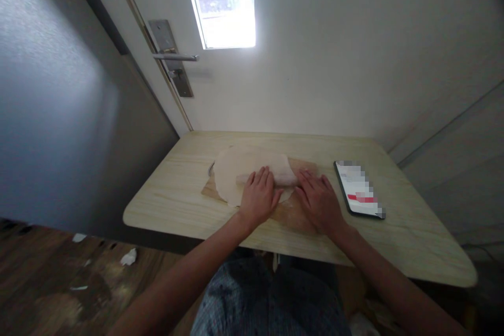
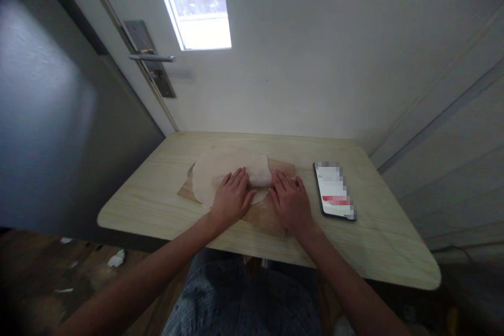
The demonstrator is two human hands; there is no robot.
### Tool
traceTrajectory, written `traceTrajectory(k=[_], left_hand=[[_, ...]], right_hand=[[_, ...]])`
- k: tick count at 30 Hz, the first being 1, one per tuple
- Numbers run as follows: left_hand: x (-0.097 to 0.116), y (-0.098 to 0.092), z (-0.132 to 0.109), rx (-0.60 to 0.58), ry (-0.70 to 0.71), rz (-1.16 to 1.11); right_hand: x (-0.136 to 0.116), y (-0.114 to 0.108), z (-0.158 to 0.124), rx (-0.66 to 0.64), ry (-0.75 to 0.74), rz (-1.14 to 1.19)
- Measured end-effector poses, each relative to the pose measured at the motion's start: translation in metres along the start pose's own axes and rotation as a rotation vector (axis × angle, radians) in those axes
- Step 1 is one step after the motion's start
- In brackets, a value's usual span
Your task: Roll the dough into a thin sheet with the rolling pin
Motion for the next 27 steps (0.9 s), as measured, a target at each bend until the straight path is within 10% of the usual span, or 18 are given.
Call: traceTrajectory(k=[10, 27], left_hand=[[0.010, -0.004, -0.018, 0.000, 0.090, 0.045], [-0.068, 0.034, 0.087, -0.206, -0.203, -0.034]], right_hand=[[0.001, -0.004, -0.013, 0.011, -0.045, 0.003], [0.024, 0.052, 0.113, -0.447, 0.148, -0.055]])
Point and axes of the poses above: each hand's wrist, its own z-axis towards the middle knuckle, its own y-axis out of the palm, x = y × z, the point moved 6 cm from there along z, towards the middle knuckle, and after that the axes turned 6 degrees about y, right-handed, at the moved point
